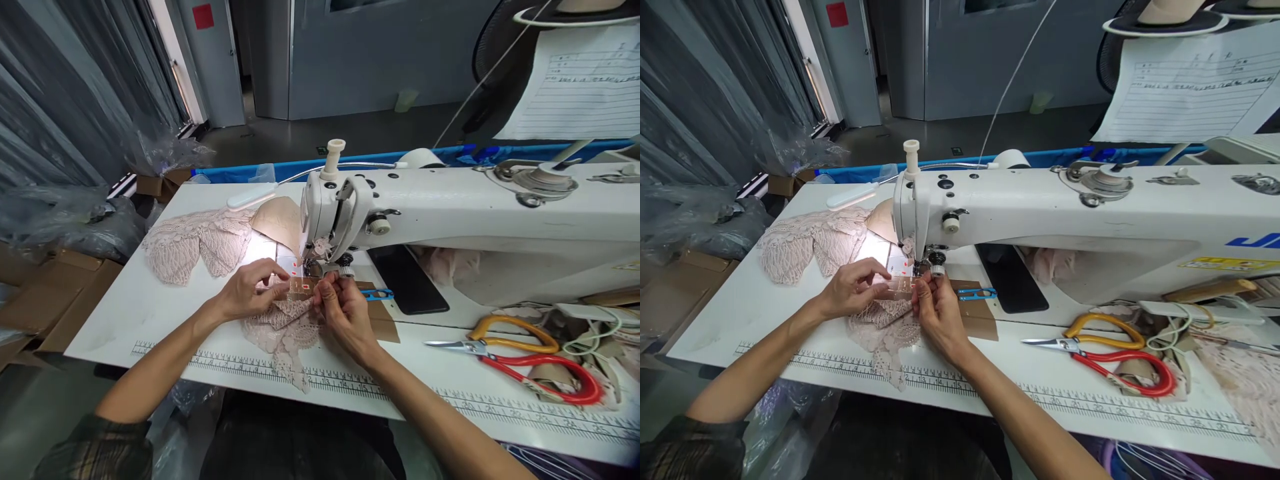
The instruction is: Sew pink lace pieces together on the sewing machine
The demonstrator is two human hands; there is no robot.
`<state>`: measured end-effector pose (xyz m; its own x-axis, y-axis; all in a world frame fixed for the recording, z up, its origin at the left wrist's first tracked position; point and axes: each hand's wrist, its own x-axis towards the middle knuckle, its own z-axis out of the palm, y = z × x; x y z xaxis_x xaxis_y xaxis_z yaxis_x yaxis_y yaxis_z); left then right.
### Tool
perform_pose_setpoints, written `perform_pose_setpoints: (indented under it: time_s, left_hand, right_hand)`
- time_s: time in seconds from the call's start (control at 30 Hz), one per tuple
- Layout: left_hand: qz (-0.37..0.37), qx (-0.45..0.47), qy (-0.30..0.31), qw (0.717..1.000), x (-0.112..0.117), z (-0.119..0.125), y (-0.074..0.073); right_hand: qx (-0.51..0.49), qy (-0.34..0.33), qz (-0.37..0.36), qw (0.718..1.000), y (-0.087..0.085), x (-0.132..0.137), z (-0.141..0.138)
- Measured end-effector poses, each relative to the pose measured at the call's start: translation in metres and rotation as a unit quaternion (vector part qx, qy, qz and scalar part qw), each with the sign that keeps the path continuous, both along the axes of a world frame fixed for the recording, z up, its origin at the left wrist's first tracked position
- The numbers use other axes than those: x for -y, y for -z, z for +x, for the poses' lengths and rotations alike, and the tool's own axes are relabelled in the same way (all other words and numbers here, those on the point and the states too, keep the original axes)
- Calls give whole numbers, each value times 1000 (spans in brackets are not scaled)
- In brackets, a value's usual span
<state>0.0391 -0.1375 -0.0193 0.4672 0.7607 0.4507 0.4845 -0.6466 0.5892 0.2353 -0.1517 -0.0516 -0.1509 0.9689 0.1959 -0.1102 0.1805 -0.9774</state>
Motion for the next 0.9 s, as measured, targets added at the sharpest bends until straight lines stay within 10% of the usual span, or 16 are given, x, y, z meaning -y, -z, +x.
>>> perform_pose_setpoints:
  time_s: [0.17, 0.57, 0.9]
  left_hand:
    - [72, -139, 145, 977, 5, 3, 0]
    - [-141, 15, 90, 986, 0, -4, 8]
    - [-52, -39, 87, 994, -2, 0, 15]
  right_hand:
    - [-8, 4, 2, 1000, -4, -2, 0]
    - [-23, 7, -11, 1000, -2, 0, 1]
    - [-65, -14, -16, 998, 1, 1, 1]
